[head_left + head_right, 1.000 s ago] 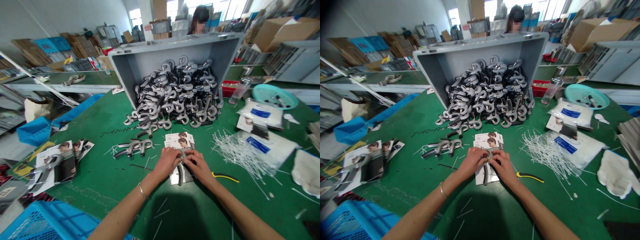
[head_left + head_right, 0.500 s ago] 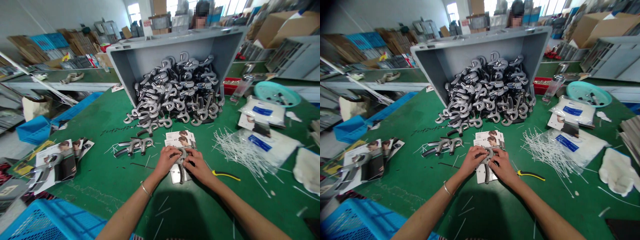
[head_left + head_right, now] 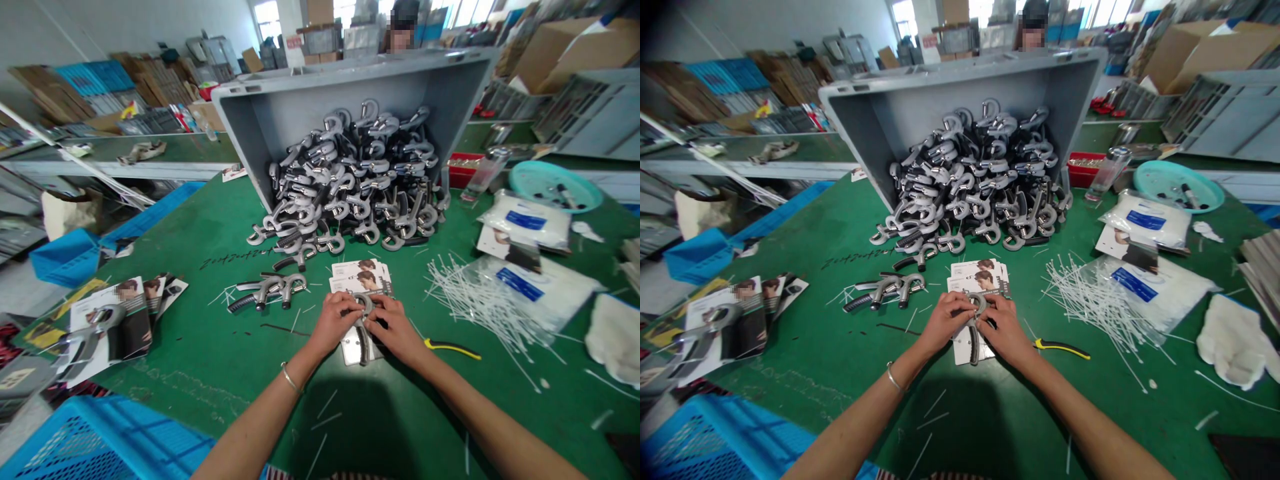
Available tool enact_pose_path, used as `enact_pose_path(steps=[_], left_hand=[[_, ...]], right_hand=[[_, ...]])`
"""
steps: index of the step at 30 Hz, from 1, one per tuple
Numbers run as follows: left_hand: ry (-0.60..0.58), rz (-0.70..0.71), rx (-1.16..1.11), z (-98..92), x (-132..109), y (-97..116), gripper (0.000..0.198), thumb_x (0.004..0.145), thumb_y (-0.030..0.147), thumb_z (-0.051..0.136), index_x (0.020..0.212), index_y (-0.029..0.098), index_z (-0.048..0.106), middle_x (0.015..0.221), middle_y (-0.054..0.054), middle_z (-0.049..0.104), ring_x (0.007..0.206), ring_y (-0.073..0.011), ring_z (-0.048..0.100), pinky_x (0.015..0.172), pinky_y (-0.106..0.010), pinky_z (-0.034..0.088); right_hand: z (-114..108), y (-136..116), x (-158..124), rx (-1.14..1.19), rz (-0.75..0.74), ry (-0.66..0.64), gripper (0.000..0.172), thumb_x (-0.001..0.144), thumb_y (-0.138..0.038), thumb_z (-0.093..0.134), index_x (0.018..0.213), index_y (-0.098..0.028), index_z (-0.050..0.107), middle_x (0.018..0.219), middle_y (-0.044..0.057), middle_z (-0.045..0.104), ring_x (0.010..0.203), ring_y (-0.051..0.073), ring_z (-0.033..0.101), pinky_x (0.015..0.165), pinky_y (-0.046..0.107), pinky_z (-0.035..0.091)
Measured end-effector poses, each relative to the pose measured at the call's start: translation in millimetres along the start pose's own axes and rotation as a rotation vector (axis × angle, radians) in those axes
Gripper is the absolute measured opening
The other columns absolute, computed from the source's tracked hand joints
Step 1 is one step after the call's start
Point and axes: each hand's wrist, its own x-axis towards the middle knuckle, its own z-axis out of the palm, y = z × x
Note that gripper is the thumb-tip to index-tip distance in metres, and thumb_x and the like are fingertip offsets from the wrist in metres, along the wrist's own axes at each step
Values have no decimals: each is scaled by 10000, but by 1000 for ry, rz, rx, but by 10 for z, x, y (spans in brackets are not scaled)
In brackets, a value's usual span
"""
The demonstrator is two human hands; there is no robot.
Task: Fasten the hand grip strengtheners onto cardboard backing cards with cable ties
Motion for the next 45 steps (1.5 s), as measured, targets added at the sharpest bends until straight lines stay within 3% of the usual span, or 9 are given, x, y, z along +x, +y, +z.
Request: enact_pose_path(steps=[6,10,19,35,42,45], left_hand=[[-26,-13,-23,-32,-8,13,118,848,218,677,920,250,764,951,-39,675,1008,-216,581,974,-391,395],[21,-34,-57,-21,27,-27,135,847,212,681,947,249,763,964,-42,666,1012,-218,581,966,-387,403],[36,-44,-79,-8,35,-1,102,825,199,707,899,234,768,952,-51,652,987,-220,575,945,-381,417],[55,-13,-92,10,7,-14,66,820,205,712,850,213,770,929,-46,667,965,-206,596,953,-371,393],[-10,-24,-135,-56,46,-14,137,880,255,633,826,186,738,898,-42,693,927,-183,625,894,-322,451],[24,-50,-108,-97,106,37,107,860,251,649,814,173,706,834,-29,685,825,-171,615,818,-308,462]], right_hand=[[5,11,23,16,10,12,170,882,-313,586,775,-224,684,1219,79,589,1165,283,492,1003,496,371],[-33,21,-8,2,-53,-30,184,874,-326,605,735,-230,676,1274,62,569,1190,292,479,1010,500,370],[-4,26,46,22,28,-20,149,857,-296,612,752,-218,684,1238,79,572,1175,288,479,1019,493,367],[1,10,61,32,36,-30,165,859,-274,610,728,-192,669,1241,102,565,1174,287,469,1022,478,344],[51,27,119,91,62,27,159,873,-291,591,764,-206,668,1172,92,603,1153,281,492,1026,489,338],[56,81,113,155,25,26,119,890,-286,563,911,-223,663,1189,79,601,1173,265,491,1047,478,336]])
